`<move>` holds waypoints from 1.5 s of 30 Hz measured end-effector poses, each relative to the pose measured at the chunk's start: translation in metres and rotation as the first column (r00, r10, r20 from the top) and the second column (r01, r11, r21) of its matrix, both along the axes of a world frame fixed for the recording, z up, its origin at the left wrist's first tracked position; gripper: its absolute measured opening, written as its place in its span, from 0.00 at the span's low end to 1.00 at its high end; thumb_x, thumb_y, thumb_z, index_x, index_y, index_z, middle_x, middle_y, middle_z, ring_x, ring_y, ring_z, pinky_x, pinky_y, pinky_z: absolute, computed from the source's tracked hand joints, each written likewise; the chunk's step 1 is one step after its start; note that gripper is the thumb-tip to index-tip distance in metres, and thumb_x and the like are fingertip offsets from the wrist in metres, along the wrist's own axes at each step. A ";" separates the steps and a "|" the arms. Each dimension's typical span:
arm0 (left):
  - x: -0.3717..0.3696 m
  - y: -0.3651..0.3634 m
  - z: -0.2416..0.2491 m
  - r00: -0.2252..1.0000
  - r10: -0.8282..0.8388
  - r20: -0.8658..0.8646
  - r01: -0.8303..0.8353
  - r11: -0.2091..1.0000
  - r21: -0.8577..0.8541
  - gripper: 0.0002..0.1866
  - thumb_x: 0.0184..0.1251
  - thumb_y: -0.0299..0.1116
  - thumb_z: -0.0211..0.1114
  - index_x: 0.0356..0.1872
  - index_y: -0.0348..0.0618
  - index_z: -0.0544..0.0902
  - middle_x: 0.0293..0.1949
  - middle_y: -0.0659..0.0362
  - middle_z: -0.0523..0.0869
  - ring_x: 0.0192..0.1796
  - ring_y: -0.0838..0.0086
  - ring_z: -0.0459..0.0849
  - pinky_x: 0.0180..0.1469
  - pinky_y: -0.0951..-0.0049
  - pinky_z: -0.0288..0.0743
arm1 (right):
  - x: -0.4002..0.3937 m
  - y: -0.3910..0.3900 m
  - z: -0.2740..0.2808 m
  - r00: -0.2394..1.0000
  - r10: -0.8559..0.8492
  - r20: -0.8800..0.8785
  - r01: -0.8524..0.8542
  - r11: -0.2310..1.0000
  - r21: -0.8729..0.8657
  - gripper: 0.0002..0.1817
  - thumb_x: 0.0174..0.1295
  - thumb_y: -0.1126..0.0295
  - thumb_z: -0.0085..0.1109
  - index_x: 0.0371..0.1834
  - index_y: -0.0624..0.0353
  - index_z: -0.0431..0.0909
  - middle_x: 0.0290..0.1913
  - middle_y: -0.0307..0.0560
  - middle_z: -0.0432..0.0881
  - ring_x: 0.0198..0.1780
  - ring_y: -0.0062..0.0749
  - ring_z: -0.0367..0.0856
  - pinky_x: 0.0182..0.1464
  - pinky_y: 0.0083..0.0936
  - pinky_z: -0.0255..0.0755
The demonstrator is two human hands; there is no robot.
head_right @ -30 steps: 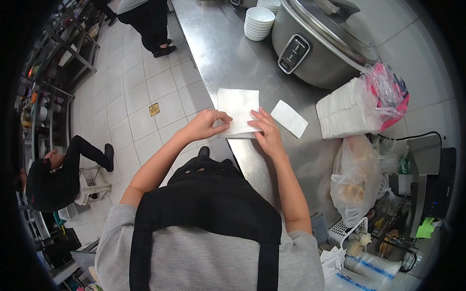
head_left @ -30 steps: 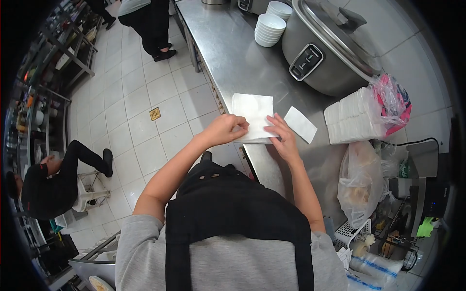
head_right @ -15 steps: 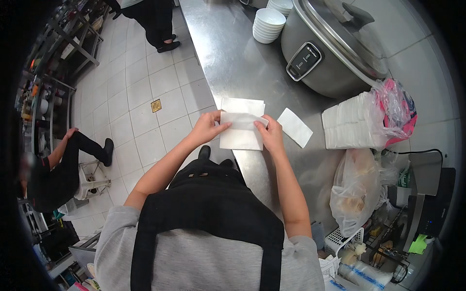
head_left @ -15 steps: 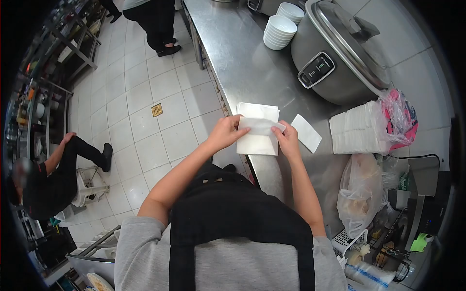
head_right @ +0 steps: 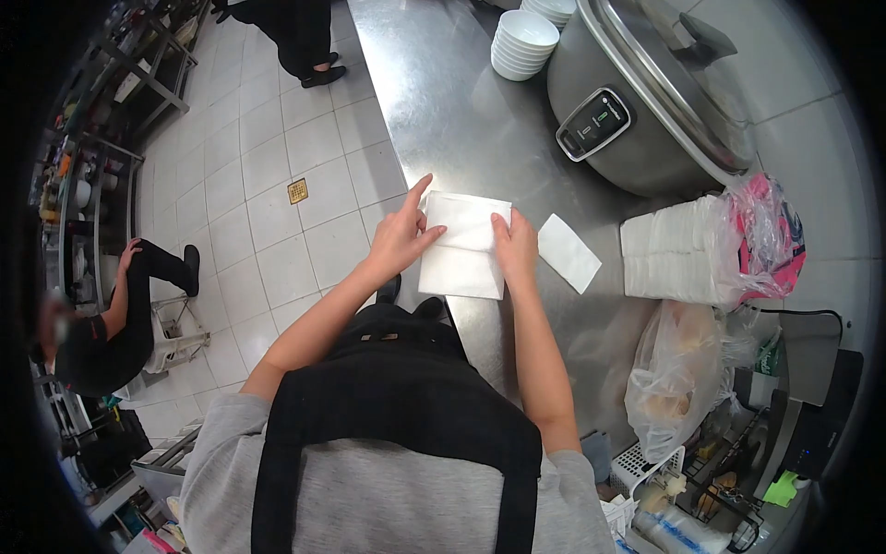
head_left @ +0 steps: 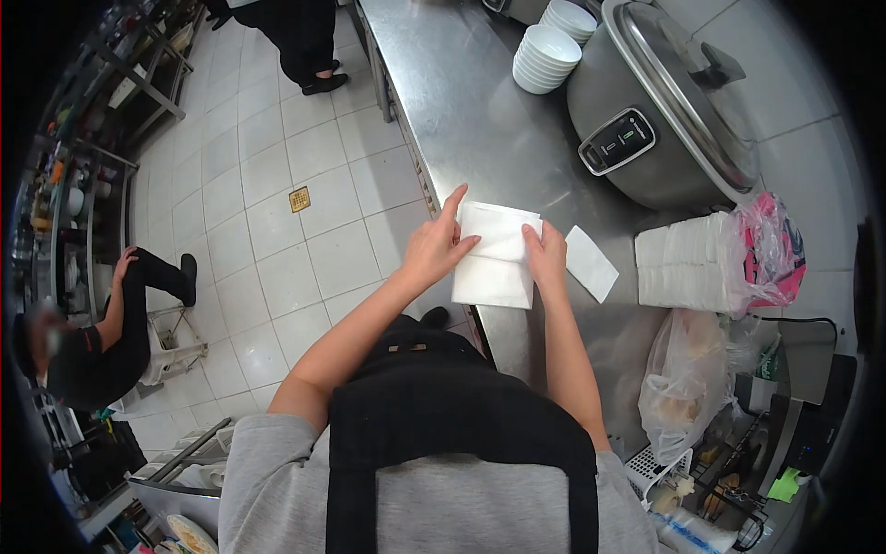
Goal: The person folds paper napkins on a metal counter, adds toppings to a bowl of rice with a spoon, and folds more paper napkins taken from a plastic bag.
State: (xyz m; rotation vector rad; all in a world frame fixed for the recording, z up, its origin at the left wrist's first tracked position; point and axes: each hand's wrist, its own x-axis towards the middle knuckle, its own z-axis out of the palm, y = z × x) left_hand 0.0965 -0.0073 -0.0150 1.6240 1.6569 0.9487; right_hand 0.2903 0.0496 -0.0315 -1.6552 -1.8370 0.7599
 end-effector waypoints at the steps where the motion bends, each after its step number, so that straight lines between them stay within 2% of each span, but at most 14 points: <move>1: 0.000 0.000 -0.001 1.000 -0.003 -0.001 0.003 1.000 -0.003 0.38 0.56 0.33 0.63 0.67 0.47 0.53 0.15 0.58 0.74 0.19 0.66 0.75 0.24 0.68 0.66 | 0.000 0.000 0.001 1.000 -0.003 -0.028 0.004 1.000 0.013 0.17 0.59 0.61 0.51 0.32 0.69 0.72 0.31 0.65 0.77 0.36 0.60 0.76 0.38 0.42 0.68; 5: 0.002 0.004 -0.006 0.999 0.032 -0.007 -0.032 0.999 0.034 0.38 0.56 0.32 0.63 0.67 0.47 0.53 0.15 0.58 0.74 0.19 0.65 0.75 0.24 0.67 0.67 | 0.003 0.004 -0.010 1.000 -0.002 -0.024 0.002 1.000 0.002 0.18 0.60 0.61 0.51 0.34 0.70 0.73 0.32 0.66 0.77 0.37 0.60 0.76 0.39 0.42 0.68; 7: 0.004 0.005 -0.009 0.999 0.041 -0.017 -0.040 0.998 0.039 0.38 0.56 0.31 0.63 0.67 0.47 0.53 0.15 0.58 0.74 0.19 0.65 0.75 0.25 0.67 0.67 | 0.002 0.006 -0.018 0.998 -0.022 -0.058 0.028 0.995 0.100 0.17 0.58 0.63 0.53 0.36 0.71 0.74 0.30 0.61 0.80 0.33 0.48 0.79 0.37 0.34 0.69; 10: 0.005 0.005 -0.012 0.997 0.048 -0.057 -0.043 0.995 0.088 0.36 0.57 0.32 0.63 0.66 0.47 0.55 0.13 0.59 0.73 0.17 0.65 0.74 0.24 0.66 0.67 | 0.001 0.005 -0.013 0.999 -0.025 0.048 0.022 0.997 0.074 0.20 0.60 0.60 0.51 0.43 0.70 0.73 0.36 0.66 0.78 0.40 0.59 0.77 0.40 0.43 0.69; 13: 0.005 0.006 -0.001 0.965 0.035 -0.259 -0.025 0.999 0.040 0.33 0.55 0.31 0.64 0.62 0.45 0.61 0.22 0.56 0.77 0.25 0.65 0.77 0.30 0.64 0.70 | -0.002 0.004 -0.007 0.996 -0.046 0.075 0.040 0.996 0.081 0.21 0.60 0.59 0.51 0.44 0.69 0.73 0.37 0.66 0.78 0.40 0.59 0.76 0.41 0.44 0.68; 18: 0.019 0.026 0.001 0.851 -0.024 -0.524 0.312 0.827 0.468 0.26 0.53 0.26 0.59 0.56 0.39 0.69 0.57 0.49 0.70 0.60 0.59 0.68 0.58 0.63 0.66 | 0.000 0.008 -0.009 0.997 -0.026 0.077 0.020 0.997 0.078 0.19 0.59 0.59 0.52 0.39 0.68 0.73 0.36 0.64 0.78 0.40 0.58 0.77 0.41 0.44 0.69; 26: 0.051 0.026 -0.024 0.756 -0.137 -0.640 0.321 0.930 0.180 0.36 0.64 0.49 0.47 0.64 0.27 0.57 0.67 0.41 0.56 0.71 0.56 0.51 0.70 0.57 0.45 | -0.004 -0.025 0.030 0.994 -0.086 0.060 0.076 0.986 0.147 0.17 0.60 0.61 0.50 0.44 0.64 0.72 0.43 0.57 0.79 0.45 0.51 0.77 0.45 0.40 0.69; 28: 0.052 0.028 -0.027 0.700 -0.133 -0.701 0.332 0.931 0.155 0.37 0.64 0.50 0.47 0.64 0.27 0.56 0.67 0.41 0.55 0.71 0.56 0.50 0.70 0.58 0.45 | -0.008 -0.043 0.026 0.951 0.294 0.095 -0.308 0.880 0.361 0.23 0.62 0.61 0.47 0.56 0.63 0.67 0.55 0.58 0.72 0.57 0.49 0.70 0.57 0.40 0.63; 29: 0.051 0.030 -0.029 0.638 -0.127 -0.760 0.343 0.930 0.133 0.39 0.63 0.51 0.47 0.64 0.27 0.55 0.67 0.40 0.54 0.71 0.56 0.50 0.70 0.58 0.44 | -0.009 -0.052 0.020 0.953 0.288 0.091 -0.301 0.881 0.365 0.23 0.62 0.61 0.47 0.56 0.63 0.67 0.55 0.58 0.72 0.57 0.49 0.70 0.57 0.40 0.63; 31: 0.049 0.029 -0.030 0.694 -0.114 -0.711 0.361 0.910 0.207 0.40 0.60 0.51 0.49 0.65 0.29 0.54 0.68 0.42 0.53 0.71 0.56 0.49 0.69 0.55 0.44 | -0.009 -0.065 0.005 0.912 0.270 0.310 -0.375 0.856 0.356 0.27 0.63 0.60 0.45 0.63 0.65 0.61 0.65 0.59 0.61 0.67 0.47 0.57 0.66 0.44 0.51; 34: 0.037 0.016 -0.019 0.679 -0.223 -0.700 0.494 0.844 0.210 0.39 0.61 0.52 0.48 0.67 0.35 0.54 0.69 0.49 0.52 0.72 0.60 0.48 0.69 0.48 0.41 | 0.006 -0.061 0.000 0.895 0.371 0.249 -0.416 0.895 0.161 0.28 0.65 0.61 0.42 0.66 0.63 0.57 0.70 0.55 0.53 0.71 0.45 0.50 0.69 0.48 0.41; 36: 0.019 0.001 -0.014 0.582 -0.333 -0.742 0.615 0.777 0.134 0.37 0.63 0.54 0.46 0.67 0.38 0.54 0.70 0.53 0.51 0.73 0.63 0.46 0.68 0.45 0.39 | 0.012 -0.056 -0.002 0.870 0.369 0.327 -0.445 0.873 0.198 0.27 0.63 0.62 0.45 0.64 0.63 0.60 0.68 0.54 0.56 0.70 0.43 0.53 0.68 0.48 0.44; 42: -0.021 -0.048 -0.013 0.745 -0.324 -0.583 0.401 0.916 0.003 0.34 0.66 0.52 0.46 0.68 0.44 0.55 0.70 0.56 0.54 0.72 0.66 0.49 0.66 0.37 0.36 | 0.003 -0.046 0.009 0.808 0.279 0.518 -0.489 0.809 0.326 0.21 0.56 0.71 0.50 0.56 0.60 0.70 0.60 0.49 0.70 0.61 0.36 0.68 0.62 0.47 0.55; 45: -0.026 -0.057 -0.022 0.893 -0.233 -0.386 0.284 0.956 0.079 0.31 0.65 0.44 0.52 0.67 0.44 0.57 0.68 0.50 0.58 0.70 0.60 0.54 0.68 0.49 0.45 | -0.001 -0.034 0.010 0.767 0.215 0.604 -0.500 0.791 0.353 0.20 0.54 0.75 0.49 0.52 0.59 0.73 0.56 0.49 0.74 0.57 0.34 0.72 0.59 0.40 0.61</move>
